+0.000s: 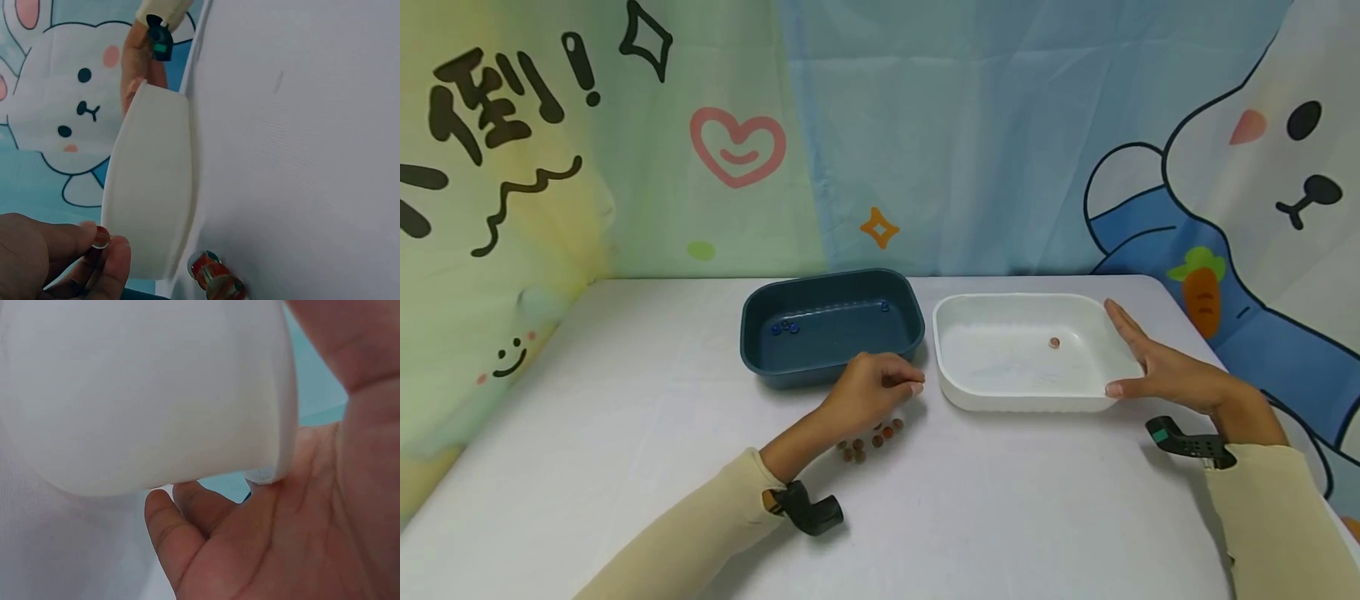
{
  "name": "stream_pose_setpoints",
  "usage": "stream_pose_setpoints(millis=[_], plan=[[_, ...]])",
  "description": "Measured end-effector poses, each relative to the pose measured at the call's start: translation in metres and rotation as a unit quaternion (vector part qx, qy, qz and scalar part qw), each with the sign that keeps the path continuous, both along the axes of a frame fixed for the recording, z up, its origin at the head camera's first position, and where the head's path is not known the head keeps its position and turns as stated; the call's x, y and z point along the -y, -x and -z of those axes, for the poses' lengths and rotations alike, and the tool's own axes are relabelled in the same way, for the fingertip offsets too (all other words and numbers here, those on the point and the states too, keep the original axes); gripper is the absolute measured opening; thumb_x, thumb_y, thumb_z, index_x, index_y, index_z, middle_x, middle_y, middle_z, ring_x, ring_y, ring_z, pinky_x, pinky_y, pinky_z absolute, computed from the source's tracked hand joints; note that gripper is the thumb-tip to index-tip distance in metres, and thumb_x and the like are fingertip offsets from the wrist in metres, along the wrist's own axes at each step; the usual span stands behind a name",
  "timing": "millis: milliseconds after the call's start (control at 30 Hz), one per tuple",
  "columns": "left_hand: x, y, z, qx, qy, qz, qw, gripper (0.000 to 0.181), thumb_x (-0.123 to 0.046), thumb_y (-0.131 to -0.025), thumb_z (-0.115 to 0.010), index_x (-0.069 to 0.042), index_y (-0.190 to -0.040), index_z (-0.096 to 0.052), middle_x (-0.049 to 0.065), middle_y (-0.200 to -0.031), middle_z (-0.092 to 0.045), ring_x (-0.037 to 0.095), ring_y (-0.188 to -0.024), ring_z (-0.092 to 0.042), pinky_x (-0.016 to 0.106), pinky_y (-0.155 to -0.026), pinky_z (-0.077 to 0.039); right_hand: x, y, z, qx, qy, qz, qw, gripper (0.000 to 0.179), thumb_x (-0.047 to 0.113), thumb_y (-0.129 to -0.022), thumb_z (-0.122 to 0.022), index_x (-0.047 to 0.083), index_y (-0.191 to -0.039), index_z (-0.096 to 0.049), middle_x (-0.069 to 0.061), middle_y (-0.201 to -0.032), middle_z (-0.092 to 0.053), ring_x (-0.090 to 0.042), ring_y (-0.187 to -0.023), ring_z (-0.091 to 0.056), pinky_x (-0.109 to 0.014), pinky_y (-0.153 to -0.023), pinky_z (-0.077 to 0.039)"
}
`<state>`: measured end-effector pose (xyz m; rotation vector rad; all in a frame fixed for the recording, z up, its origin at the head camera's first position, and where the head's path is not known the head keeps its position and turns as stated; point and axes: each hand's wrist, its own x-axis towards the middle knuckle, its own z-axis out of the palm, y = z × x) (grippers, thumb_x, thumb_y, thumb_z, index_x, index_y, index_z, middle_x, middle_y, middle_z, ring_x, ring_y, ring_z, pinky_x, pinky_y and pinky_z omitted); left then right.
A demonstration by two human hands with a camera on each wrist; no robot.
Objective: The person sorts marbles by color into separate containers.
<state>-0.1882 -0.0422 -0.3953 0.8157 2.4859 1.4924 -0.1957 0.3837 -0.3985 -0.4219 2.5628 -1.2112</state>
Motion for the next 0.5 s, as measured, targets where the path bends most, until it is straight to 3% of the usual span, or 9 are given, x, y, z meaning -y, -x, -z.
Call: stream_pose_setpoints(millis=[433,500], plan=[[-0.020,0.005,-0.007,0.013,-0.054,-0.020,0.9983,0.016,-0.004,-0.091,-0.068,-0.001,-0.106,-0.074,0.003,-0.102,-0.069,0.010,-0.090,-0.063,0.021,-0.073,-0.052,-0.001,0.000,0.000,0.002,-0.006,0.001,1.0000,0.118,0.018,-0.082,-0.076,0.044,-0.150,0.017,0.008,-0.156,0.028,-0.048,-0.141,0.016,-0.082,-0.086,-0.013],[-0.022,0.003,-0.013,0.019,-0.063,-0.024,0.9976,0.016,-0.002,-0.091,-0.067,0.000,-0.105,-0.074,0.006,-0.101,-0.069,0.012,-0.088,-0.063,0.021,-0.072,-0.052,0.000,-0.001,-0.001,0.003,-0.003,0.001,1.0000,0.118,0.017,-0.082,-0.076,0.044,-0.150,0.017,0.007,-0.156,0.028,-0.048,-0.140,0.016,-0.082,-0.086,-0.012]])
